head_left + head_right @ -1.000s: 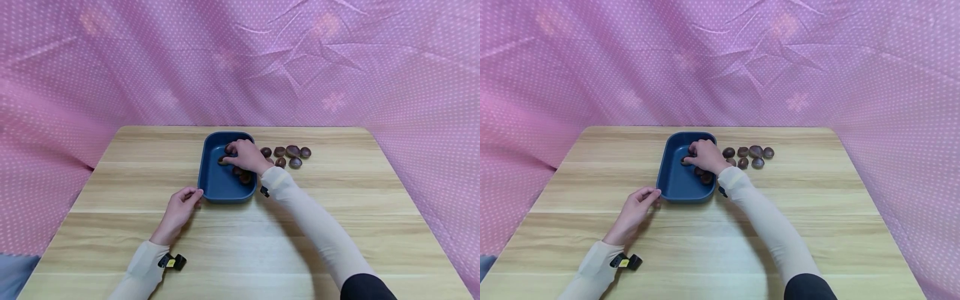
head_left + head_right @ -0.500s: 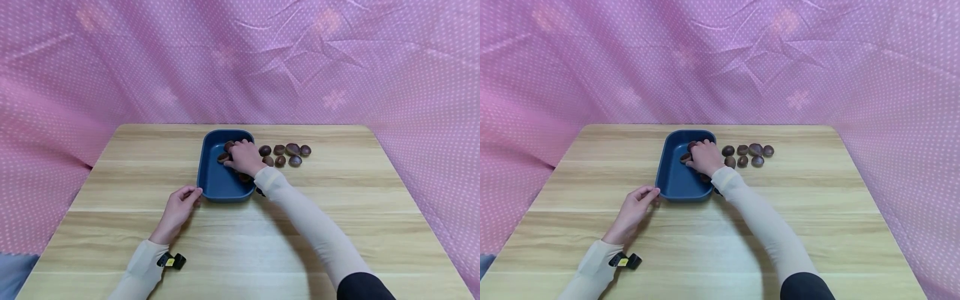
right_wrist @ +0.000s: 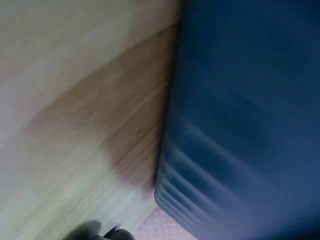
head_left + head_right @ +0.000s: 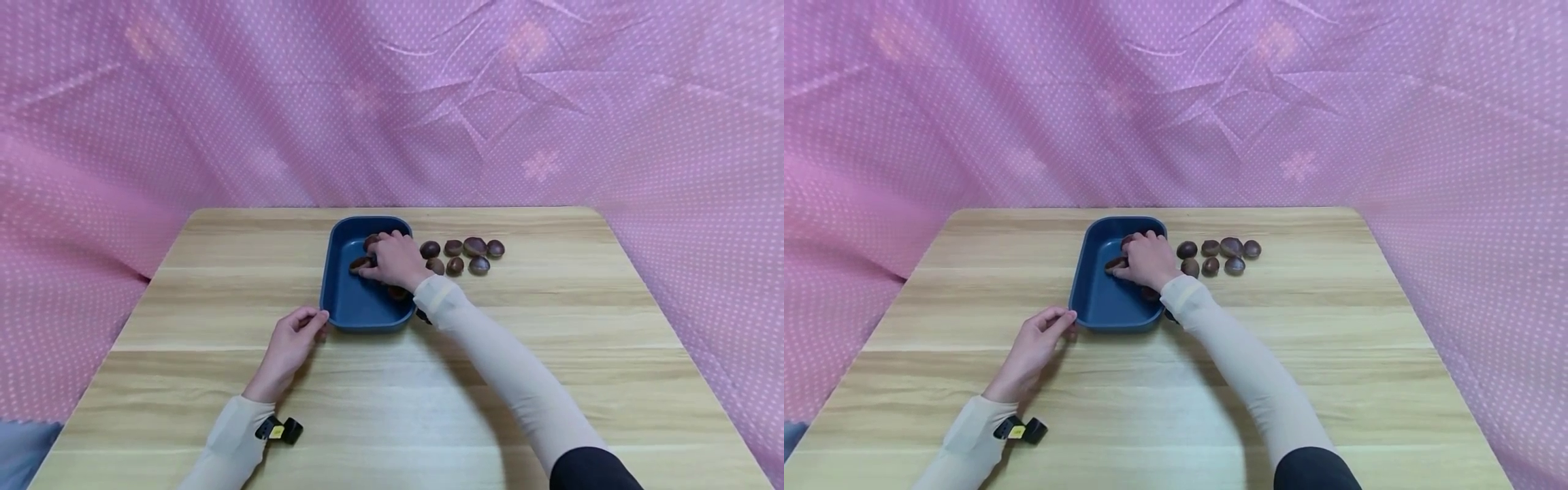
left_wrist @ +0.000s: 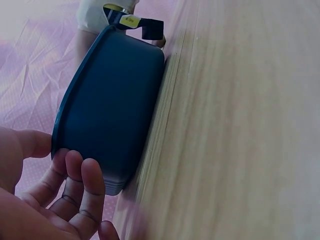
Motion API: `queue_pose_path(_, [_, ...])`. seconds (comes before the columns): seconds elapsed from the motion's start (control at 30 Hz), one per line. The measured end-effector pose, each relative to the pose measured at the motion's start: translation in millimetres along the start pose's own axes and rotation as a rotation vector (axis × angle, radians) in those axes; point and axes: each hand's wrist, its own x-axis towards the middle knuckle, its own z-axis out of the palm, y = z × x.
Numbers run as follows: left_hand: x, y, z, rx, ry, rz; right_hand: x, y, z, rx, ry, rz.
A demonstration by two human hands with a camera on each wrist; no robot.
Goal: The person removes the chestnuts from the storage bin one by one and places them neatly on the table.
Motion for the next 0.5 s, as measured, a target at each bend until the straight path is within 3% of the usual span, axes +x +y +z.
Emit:
queue_pose_path(0.2, [0.2, -3.3, 1.1, -0.024, 0.016, 0.015, -3.4, 1, -3, 0.118, 0.048, -0.007])
queue_pose_path(0.5, [1.4, -2.9, 1.1, -0.023, 0.008, 0.028, -25.7, 17, -28, 0.276, 0.160, 0.042])
